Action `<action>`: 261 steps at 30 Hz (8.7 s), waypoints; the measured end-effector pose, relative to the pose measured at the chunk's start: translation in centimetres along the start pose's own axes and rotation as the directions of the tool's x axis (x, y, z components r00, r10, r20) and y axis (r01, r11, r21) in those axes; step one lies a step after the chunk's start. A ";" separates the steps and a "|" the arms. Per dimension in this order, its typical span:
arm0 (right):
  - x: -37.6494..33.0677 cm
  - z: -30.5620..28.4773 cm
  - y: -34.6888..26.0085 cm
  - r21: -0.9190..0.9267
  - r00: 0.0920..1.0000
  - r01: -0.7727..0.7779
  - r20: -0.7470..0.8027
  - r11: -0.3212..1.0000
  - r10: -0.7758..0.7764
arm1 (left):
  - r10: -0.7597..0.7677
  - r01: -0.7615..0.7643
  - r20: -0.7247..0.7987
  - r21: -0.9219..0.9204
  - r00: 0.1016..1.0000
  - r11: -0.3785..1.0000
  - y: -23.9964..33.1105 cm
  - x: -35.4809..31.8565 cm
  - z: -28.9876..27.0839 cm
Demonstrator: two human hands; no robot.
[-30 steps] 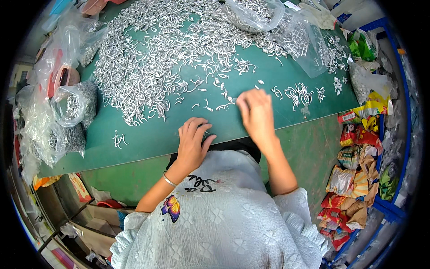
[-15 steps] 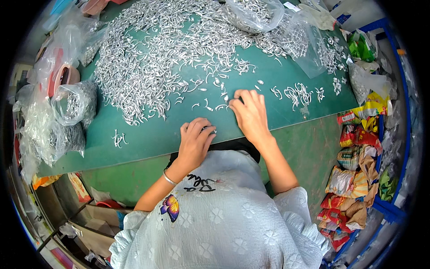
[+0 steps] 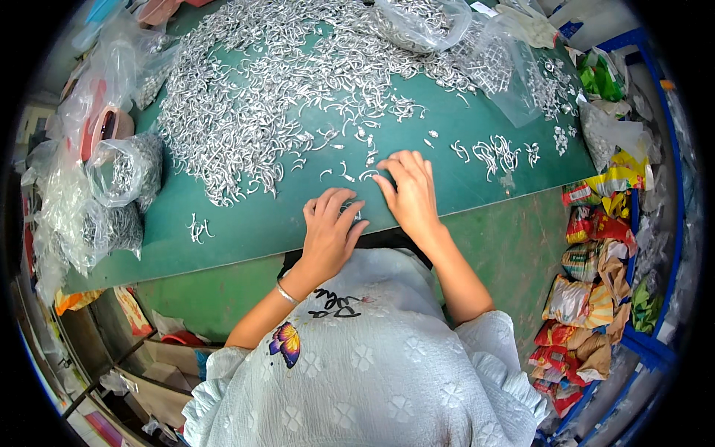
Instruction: The person sorts through a large pile of small, curved metal components on a green workbench by hand, picking up individual pieces and placing them into separate plastic bags or containers.
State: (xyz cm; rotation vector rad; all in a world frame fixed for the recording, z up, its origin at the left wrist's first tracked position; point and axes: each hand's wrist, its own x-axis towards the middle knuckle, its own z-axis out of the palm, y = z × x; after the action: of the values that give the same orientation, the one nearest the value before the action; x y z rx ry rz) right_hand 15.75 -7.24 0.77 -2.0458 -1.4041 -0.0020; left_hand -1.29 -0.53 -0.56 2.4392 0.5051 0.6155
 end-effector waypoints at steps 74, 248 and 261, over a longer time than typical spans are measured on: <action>1.4 -0.6 -1.0 0.148 0.920 0.078 0.371 0.986 -0.129 | -0.057 0.047 -0.072 -0.133 0.996 0.990 0.6 1.3 0.1; 1.7 -2.0 -0.7 0.116 0.906 0.223 0.343 0.968 -0.250 | -0.025 0.015 -0.049 -0.186 0.999 0.982 0.9 2.4 0.3; 7.2 -1.6 5.0 0.072 0.988 -0.006 0.154 0.997 -0.005 | 0.027 -0.024 0.014 -0.144 1.000 0.989 -0.4 1.6 1.1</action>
State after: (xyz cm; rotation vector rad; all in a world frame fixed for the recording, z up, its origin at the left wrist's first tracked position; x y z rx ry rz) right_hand 23.57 -3.16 1.96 -2.0225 -1.4747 0.2091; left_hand 0.54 0.04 -1.10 2.3159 0.4091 0.6204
